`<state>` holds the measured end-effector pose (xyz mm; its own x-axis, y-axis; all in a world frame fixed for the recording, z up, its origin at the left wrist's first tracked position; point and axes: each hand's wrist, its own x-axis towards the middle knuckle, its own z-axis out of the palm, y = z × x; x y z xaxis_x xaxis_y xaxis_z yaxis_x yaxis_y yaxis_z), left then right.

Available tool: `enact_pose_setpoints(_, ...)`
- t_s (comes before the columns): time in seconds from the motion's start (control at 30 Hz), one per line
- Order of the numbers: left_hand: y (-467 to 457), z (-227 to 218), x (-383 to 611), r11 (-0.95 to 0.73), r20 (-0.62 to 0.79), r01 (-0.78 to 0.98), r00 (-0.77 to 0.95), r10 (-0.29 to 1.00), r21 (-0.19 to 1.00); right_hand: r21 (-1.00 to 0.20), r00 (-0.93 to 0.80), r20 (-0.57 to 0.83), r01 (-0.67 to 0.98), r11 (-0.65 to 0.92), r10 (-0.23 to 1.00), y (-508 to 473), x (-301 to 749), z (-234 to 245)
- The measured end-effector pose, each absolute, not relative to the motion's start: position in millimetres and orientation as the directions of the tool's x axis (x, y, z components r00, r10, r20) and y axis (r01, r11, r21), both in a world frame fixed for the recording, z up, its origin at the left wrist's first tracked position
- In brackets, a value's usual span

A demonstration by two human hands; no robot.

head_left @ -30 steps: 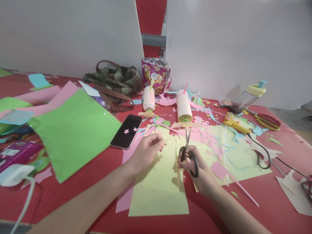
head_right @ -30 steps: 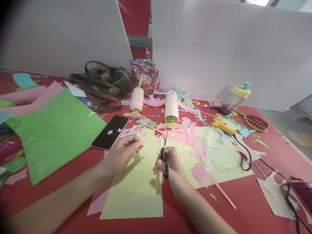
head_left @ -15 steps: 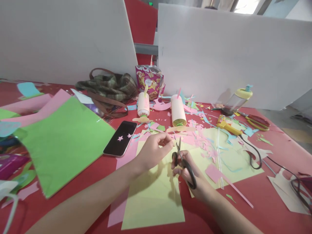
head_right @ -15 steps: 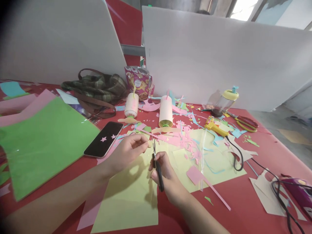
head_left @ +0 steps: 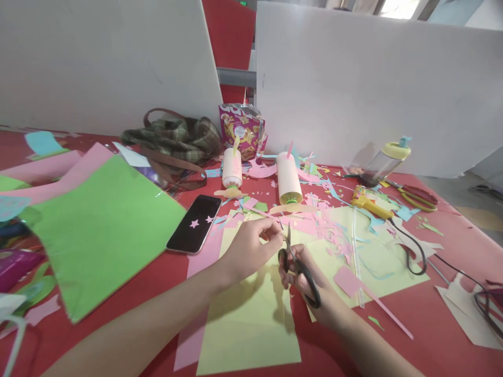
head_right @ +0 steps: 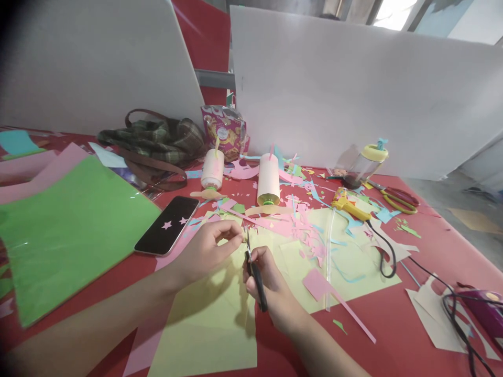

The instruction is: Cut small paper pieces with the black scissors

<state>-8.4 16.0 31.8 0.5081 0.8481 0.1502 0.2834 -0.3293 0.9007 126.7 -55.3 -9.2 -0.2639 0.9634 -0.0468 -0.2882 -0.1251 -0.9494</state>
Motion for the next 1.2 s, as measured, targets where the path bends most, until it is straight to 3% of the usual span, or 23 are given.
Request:
enact_pose_setpoints(0.37,14.0,37.3,-8.4,-0.347,0.163,0.308,0.494,0.854,0.886,-0.936,-0.268,-0.042,-0.327,-0.133,0.962,-55.7,124.5,-5.3)
enact_pose_setpoints(1.2,5.5,27.8,-2.3,-0.175,0.085,0.199,0.394,0.915,0.964,-0.939,-0.244,-0.051,-0.318,-0.130,0.968,-57.5,121.1,-7.3)
